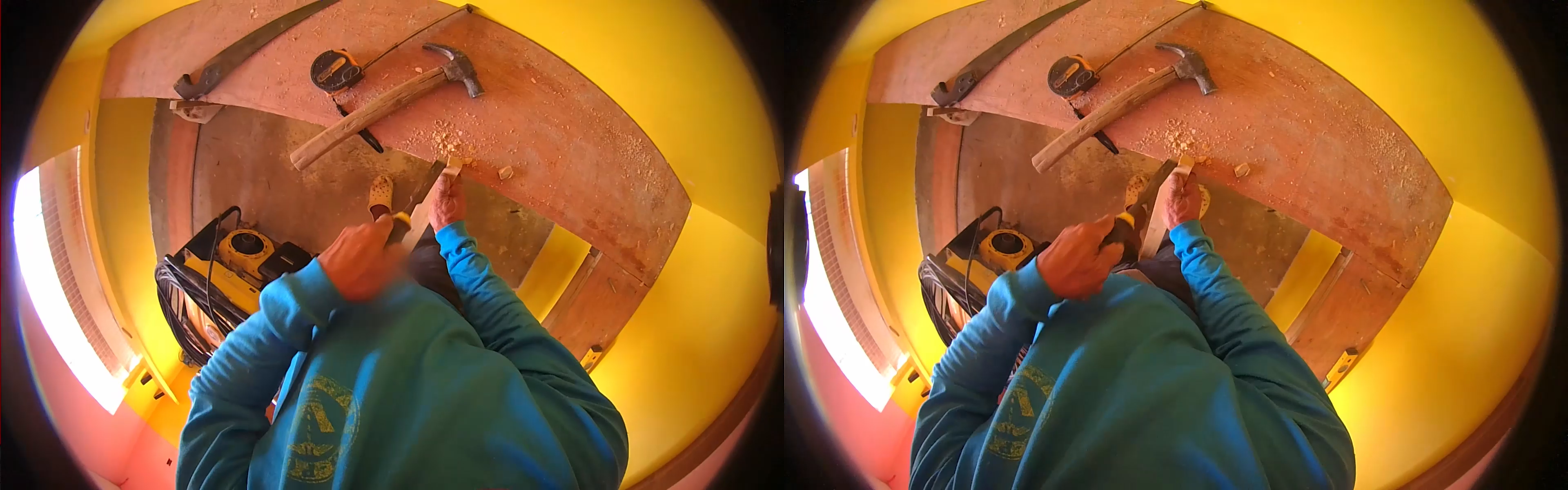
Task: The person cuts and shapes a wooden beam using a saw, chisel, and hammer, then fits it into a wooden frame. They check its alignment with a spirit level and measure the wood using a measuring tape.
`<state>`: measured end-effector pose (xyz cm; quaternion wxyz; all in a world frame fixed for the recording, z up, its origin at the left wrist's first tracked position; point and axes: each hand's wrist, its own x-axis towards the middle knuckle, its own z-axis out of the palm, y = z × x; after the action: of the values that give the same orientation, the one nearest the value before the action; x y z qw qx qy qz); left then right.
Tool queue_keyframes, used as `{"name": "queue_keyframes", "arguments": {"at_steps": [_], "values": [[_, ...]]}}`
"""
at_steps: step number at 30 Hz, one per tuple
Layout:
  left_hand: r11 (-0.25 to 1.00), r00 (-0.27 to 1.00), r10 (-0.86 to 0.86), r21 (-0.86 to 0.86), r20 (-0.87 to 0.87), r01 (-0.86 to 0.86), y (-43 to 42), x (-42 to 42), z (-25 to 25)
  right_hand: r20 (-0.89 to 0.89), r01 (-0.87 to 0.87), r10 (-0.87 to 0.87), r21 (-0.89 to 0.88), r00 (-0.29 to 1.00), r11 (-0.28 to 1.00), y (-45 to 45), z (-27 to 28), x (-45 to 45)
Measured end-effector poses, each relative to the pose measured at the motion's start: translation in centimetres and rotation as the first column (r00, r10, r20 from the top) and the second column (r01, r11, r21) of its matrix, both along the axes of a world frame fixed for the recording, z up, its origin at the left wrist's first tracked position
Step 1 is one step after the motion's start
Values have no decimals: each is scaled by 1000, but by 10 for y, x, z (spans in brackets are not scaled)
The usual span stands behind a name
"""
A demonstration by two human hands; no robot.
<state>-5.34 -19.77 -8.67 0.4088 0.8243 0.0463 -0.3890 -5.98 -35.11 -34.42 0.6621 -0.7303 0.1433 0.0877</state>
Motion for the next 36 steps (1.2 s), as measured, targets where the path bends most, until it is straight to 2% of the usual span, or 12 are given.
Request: {"name": "queue_keyframes", "arguments": {"at_steps": [4, 6, 9, 12, 14, 15, 19, 27, 29, 31, 34, 36], "values": [[996, 992, -64, 63, 110, 58, -13, -6, -22, -10, -5, 4, -127, 1000, 992, 2, -28, -2], [984, 970, -160, 108, 183, 142, -8, -8, -30, 63, -51, 55, -66, 997, 997, -4, -15, 8], [995, 904, 25, 73, 426, -62, 4, -22, -14, -37, -100, 107, 152, 994, 983, -10, -13, 3], [982, 966, -45, 190, 255, -5, 21, 4, -7, -96, -62, 74, 122, 993, 991, -11, -20, -1], [979, 886, -167, 182, 432, 96, 35, 34, -49, -32, -15, 15, 6, 999, 1000, -10, 1, -7], [970, 815, -238, 177, 528, 168, 41, 52, -78, -36, -1, 7, 169, 999, 986, -10, 8, -12], [902, 629, -398, 159, 668, 401, 14, 101, -142, 53, 132, -130, -37, 990, 991, -26, 88, 6], [910, 348, -389, 297, 853, 288, -48, 90, -143, 450, 370, -323, -18, 833, 929, -93, 259, 50], [851, 273, -245, 71, 930, 521, -59, 55, -129, 525, 478, -374, -74, 764, 875, -117, 291, 35], [568, 498, -176, -326, 849, 756, -84, 6, -97, 647, 577, -419, -41, 637, 816, -135, 322, 12], [556, 715, -176, -531, 676, 639, -157, -42, -80, 761, 808, -447, -167, 470, 565, -162, 396, -50], [420, 663, -288, -531, 691, 736, -204, -62, -48, 763, 884, -548, -63, 342, 464, -184, 421, -108]]}}
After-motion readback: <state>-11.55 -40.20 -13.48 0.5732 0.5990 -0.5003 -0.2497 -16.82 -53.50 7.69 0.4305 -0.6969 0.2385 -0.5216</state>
